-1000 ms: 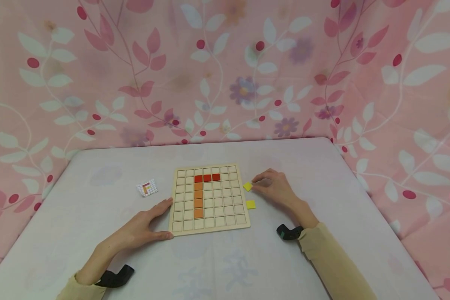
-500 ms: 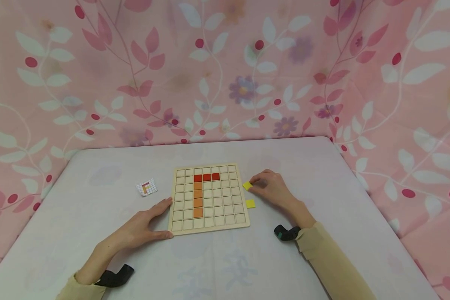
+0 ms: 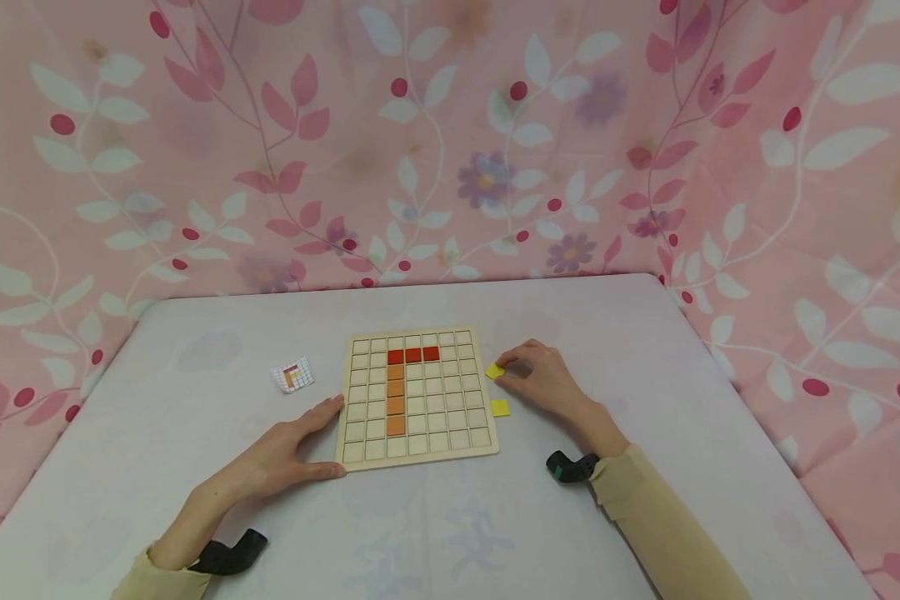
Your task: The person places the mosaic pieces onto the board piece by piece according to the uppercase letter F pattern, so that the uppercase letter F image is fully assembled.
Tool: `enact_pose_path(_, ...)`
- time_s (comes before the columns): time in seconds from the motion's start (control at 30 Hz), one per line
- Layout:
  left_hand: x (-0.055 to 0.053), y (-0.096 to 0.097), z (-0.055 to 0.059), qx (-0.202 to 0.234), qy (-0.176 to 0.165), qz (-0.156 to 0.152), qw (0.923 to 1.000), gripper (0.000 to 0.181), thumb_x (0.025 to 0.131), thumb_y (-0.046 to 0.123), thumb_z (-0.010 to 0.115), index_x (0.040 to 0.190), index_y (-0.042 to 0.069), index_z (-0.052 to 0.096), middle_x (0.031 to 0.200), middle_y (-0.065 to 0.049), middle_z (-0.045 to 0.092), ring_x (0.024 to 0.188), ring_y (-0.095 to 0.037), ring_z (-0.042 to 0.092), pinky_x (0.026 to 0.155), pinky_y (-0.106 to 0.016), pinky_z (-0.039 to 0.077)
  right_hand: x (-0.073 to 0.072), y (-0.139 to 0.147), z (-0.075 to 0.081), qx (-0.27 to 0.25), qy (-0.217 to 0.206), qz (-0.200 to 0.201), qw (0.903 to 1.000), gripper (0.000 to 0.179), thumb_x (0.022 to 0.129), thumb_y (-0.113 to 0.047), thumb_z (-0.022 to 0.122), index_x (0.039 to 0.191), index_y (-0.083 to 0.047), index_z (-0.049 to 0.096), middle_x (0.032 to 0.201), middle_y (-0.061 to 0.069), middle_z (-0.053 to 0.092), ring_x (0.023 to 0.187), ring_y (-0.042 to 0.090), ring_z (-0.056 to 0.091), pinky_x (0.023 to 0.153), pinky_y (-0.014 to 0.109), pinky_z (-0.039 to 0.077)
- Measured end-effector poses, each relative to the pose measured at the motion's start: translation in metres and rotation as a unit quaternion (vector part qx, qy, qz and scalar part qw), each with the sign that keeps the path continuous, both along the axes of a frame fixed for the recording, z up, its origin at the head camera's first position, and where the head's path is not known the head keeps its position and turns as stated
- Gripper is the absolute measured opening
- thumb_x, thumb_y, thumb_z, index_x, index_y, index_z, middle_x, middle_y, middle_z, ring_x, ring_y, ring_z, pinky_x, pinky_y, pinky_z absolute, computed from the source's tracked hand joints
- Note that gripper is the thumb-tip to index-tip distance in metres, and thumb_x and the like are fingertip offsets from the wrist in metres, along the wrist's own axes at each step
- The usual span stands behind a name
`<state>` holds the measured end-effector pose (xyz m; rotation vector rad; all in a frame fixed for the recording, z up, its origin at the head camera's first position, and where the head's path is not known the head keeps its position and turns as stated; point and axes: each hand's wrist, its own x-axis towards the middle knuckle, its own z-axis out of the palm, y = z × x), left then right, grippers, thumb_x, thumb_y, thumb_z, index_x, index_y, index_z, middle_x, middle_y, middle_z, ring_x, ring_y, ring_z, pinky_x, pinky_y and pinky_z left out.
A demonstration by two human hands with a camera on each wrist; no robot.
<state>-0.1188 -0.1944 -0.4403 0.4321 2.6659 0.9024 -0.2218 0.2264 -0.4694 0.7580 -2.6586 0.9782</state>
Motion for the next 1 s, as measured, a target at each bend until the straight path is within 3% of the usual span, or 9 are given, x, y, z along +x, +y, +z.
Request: enact_pose_path(1.0,-0.0003,-0.0004,-0.0012,0.001,-0.004,0.004,1.0000,0.102,0.078,0.052,0.081,0.159,0.022,0.028,0.164,-0.007,0.029,0.152,-0.033,0.023,0.118,-0.061,0.024,0.0021,-0.0013,0.0021,-0.008,-0.005,-0.012,0.9999,0.024,0.078,-0.013,0.086,0.100,-0.012,0.078,0.097,0.000,0.072,0.097,0.020,0.066,0.088,0.044,0.050)
